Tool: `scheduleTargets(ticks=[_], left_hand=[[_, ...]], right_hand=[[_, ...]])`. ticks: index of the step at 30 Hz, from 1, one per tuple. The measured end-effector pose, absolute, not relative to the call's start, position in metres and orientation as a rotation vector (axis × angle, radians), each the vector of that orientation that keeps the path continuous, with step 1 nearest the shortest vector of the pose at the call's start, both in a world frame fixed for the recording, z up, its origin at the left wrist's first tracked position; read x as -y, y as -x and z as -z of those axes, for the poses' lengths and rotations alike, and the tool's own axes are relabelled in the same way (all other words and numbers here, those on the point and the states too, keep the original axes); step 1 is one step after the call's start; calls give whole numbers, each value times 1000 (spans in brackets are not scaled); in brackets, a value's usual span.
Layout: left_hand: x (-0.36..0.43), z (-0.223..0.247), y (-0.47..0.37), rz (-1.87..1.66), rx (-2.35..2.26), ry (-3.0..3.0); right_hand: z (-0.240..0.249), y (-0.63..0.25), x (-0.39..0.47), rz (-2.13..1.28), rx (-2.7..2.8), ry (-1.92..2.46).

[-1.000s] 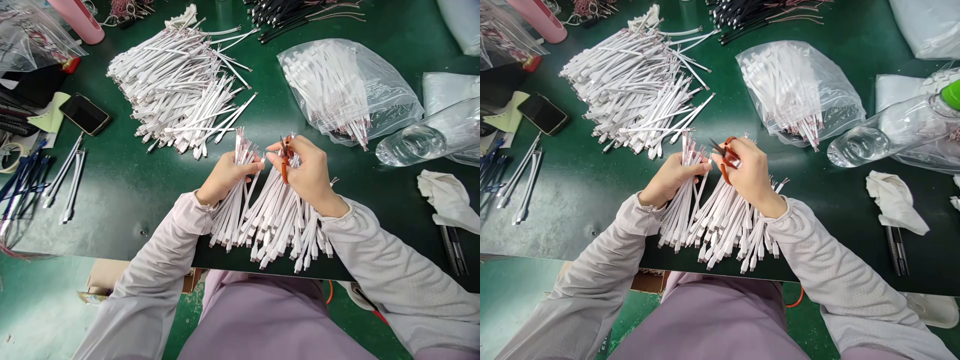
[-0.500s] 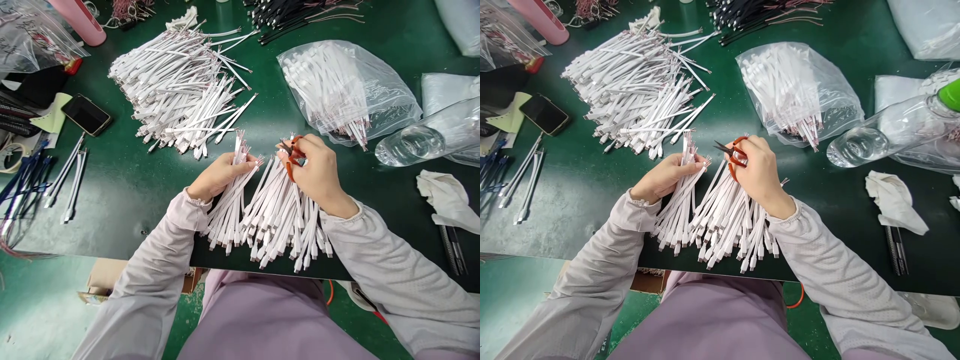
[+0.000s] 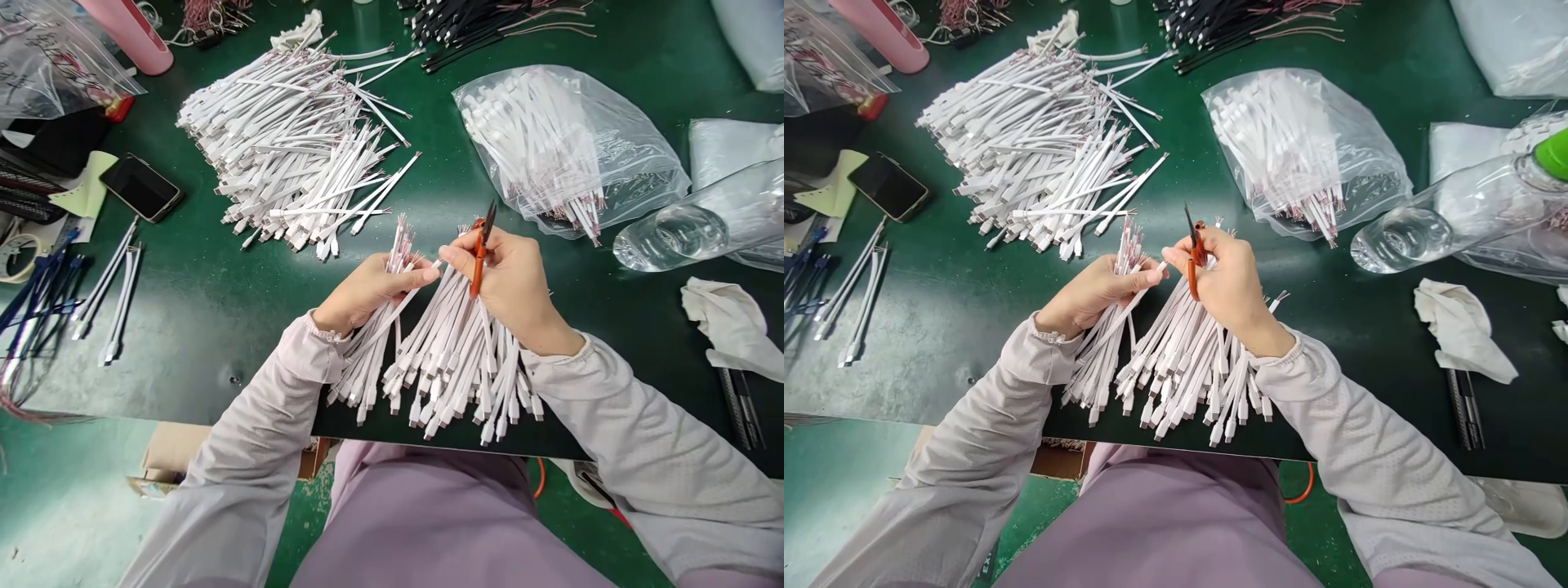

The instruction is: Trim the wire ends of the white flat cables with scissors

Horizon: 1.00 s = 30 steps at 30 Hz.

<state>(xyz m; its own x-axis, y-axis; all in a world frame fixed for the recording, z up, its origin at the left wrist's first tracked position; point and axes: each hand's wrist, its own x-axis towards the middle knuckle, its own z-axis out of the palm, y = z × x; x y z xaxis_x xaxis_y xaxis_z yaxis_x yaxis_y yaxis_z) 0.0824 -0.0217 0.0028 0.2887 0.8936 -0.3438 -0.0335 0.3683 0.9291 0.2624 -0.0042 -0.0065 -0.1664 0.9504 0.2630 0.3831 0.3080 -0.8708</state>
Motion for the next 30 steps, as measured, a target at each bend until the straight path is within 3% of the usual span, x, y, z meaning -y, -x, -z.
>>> scheduleTargets(ticks=[13,23,30], left_hand=[[22,-3,-83,-980,-1172,-968],[21,-2,-84,-1033,-1165,-879],[22,-1,-82,-1051,-1116,-867]], right_hand=[[11,-259,14,-656,1819,1144],[24,-260,15,-194,2076,1019],[15,-274,5,-204,2112,1176]])
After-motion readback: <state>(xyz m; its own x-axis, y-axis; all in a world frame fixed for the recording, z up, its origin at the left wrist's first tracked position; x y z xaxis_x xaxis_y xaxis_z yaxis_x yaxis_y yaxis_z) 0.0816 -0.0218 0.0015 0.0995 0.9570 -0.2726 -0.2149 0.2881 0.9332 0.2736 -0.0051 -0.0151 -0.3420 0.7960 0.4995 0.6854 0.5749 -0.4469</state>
